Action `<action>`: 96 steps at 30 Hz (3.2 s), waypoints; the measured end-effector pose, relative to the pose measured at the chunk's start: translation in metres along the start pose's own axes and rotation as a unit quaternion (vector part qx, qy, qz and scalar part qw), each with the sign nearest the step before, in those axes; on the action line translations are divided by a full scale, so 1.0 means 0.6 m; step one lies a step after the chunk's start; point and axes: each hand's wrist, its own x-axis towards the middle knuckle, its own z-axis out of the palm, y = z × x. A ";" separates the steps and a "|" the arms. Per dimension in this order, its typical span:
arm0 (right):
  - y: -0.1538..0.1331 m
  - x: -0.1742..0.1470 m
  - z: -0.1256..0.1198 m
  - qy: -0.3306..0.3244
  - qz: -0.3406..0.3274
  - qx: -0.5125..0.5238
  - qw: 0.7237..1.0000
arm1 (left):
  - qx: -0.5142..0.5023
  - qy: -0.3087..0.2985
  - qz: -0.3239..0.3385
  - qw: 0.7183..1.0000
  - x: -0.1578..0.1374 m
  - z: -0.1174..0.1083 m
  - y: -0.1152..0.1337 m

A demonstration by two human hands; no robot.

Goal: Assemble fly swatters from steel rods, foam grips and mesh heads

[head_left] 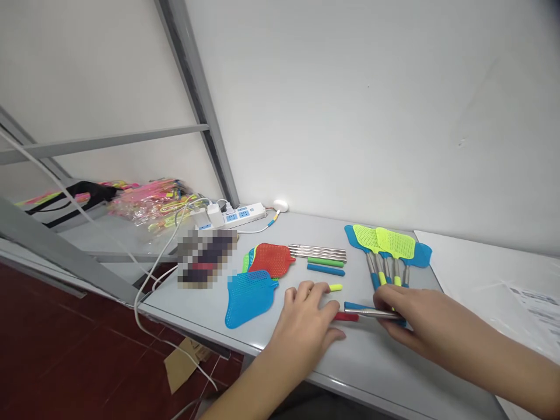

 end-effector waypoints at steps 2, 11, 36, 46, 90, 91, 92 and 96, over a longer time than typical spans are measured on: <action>-0.010 -0.003 -0.002 -0.010 0.010 0.007 1.000 | 0.031 -0.007 0.001 1.000 0.001 0.008 -0.001; -0.031 -0.013 -0.012 -0.046 0.025 0.062 0.997 | 0.135 0.051 -0.030 0.989 0.042 0.017 -0.032; -0.117 0.019 0.022 0.057 -0.009 0.351 0.935 | -0.599 0.099 -0.188 0.772 -0.042 0.015 0.020; -0.138 0.065 -0.054 0.236 -0.012 0.792 0.563 | -0.428 0.025 -0.123 0.895 -0.065 0.015 0.026; -0.065 0.088 0.058 0.096 -0.031 0.156 0.983 | -0.699 0.106 -0.254 0.660 -0.053 0.023 -0.023; -0.063 0.091 0.067 0.097 -0.038 0.080 0.991 | -0.706 0.116 -0.248 0.653 -0.056 0.023 -0.028; -0.064 0.094 0.074 0.101 -0.042 0.022 0.994 | -0.708 0.123 -0.241 0.652 -0.058 0.022 -0.033; -0.076 0.105 0.082 0.104 -0.056 -0.055 0.991 | -0.698 0.115 -0.227 0.669 -0.065 0.029 -0.045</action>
